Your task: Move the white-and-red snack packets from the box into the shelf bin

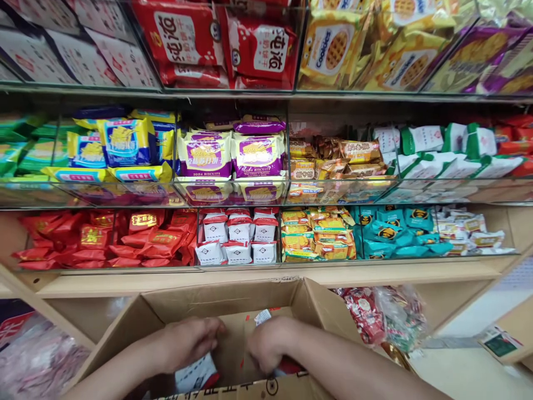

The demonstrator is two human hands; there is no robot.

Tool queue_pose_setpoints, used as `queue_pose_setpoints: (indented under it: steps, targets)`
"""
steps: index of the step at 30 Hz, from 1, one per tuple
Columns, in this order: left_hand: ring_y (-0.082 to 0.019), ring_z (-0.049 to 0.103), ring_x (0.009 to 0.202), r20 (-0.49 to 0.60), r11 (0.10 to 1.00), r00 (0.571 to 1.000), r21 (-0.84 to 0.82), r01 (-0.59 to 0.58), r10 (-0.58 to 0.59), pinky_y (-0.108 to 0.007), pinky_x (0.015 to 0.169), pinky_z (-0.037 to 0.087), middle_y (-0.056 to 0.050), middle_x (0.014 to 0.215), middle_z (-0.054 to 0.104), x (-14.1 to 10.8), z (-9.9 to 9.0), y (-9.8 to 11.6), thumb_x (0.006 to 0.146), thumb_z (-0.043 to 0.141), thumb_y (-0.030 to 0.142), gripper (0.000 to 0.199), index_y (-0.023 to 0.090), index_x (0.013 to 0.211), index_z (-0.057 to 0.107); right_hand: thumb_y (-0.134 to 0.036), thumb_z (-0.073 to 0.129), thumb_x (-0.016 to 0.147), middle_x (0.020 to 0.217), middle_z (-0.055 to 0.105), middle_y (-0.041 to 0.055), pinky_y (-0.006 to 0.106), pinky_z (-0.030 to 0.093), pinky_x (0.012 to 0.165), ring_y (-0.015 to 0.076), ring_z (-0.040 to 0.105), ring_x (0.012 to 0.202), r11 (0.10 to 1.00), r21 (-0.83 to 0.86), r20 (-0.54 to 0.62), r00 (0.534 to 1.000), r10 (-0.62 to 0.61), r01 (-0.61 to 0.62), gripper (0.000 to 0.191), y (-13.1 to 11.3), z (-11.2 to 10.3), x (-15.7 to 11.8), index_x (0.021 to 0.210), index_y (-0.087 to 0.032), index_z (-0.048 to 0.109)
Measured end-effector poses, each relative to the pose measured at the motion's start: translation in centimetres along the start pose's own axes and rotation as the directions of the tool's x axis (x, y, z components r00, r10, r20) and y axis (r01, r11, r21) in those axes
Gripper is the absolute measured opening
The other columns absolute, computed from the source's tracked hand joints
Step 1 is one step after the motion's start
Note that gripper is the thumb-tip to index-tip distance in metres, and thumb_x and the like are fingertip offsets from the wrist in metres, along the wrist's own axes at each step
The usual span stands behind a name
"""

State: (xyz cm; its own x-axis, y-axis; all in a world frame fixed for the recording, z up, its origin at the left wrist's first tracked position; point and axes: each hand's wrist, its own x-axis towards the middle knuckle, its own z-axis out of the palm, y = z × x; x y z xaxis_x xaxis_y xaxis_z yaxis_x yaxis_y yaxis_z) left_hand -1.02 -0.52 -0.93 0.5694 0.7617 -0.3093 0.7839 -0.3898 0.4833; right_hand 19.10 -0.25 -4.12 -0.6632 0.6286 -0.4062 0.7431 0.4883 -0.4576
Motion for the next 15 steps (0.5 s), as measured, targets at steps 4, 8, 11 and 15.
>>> queue_pose_setpoints:
  steps: [4, 8, 11, 15]
  targets:
    - [-0.016, 0.052, 0.072, -0.015, 0.963, 1.000, -0.268, -0.014, 0.011, -0.026, 0.065, 0.040, -0.003, 0.082, 0.059, 0.4, -1.1, 0.3, 0.074, 0.051, 0.045, 0.045, 0.021, 0.112, 0.053, -0.017, 0.056, 0.064, 0.077, 0.060, 0.0012, 0.021, 0.036, 0.052, 0.0119, 0.052, 0.064, 0.978, 0.200, -0.250, 0.968, -0.002, 0.053, 0.025, 0.6, -4.4, -2.8, 0.089, -0.018, 0.059]
    - [-0.009, 0.040, 0.058, 0.059, 0.819, 0.994, -0.572, -0.043, 0.093, -0.021, 0.053, 0.034, 0.003, 0.071, 0.047, 0.9, -1.3, 0.9, 0.077, 0.047, 0.051, 0.043, 0.017, 0.102, 0.052, -0.022, 0.056, 0.072, 0.072, 0.055, -0.0017, 0.018, 0.037, 0.053, 0.0073, 0.050, 0.061, 0.757, 0.610, -0.346, 0.938, -0.012, 0.234, 0.019, 1.5, -5.0, -3.0, 0.090, -0.016, 0.053]
    - [-0.008, 0.035, 0.059, -0.024, 0.803, 0.996, -0.590, -0.084, 0.087, -0.019, 0.051, 0.031, 0.004, 0.067, 0.042, 1.1, -1.2, 1.0, 0.077, 0.047, 0.053, 0.041, 0.015, 0.089, 0.053, -0.026, 0.062, 0.071, 0.070, 0.054, -0.0023, 0.018, 0.037, 0.052, 0.0065, 0.049, 0.059, 0.638, 0.721, -0.370, 0.929, 0.021, 0.272, 0.022, 1.6, -4.4, -2.5, 0.088, -0.015, 0.053]
    - [-0.008, 0.031, 0.055, -0.067, 0.805, 0.997, -0.590, -0.062, 0.027, -0.019, 0.049, 0.027, 0.006, 0.061, 0.037, 1.2, -1.1, 1.0, 0.077, 0.044, 0.056, 0.042, 0.015, 0.077, 0.050, -0.031, 0.067, 0.067, 0.069, 0.055, -0.0028, 0.020, 0.040, 0.053, 0.0066, 0.050, 0.057, 0.551, 0.779, -0.397, 0.916, 0.063, 0.300, 0.030, 1.4, -4.3, -2.4, 0.088, -0.015, 0.054]
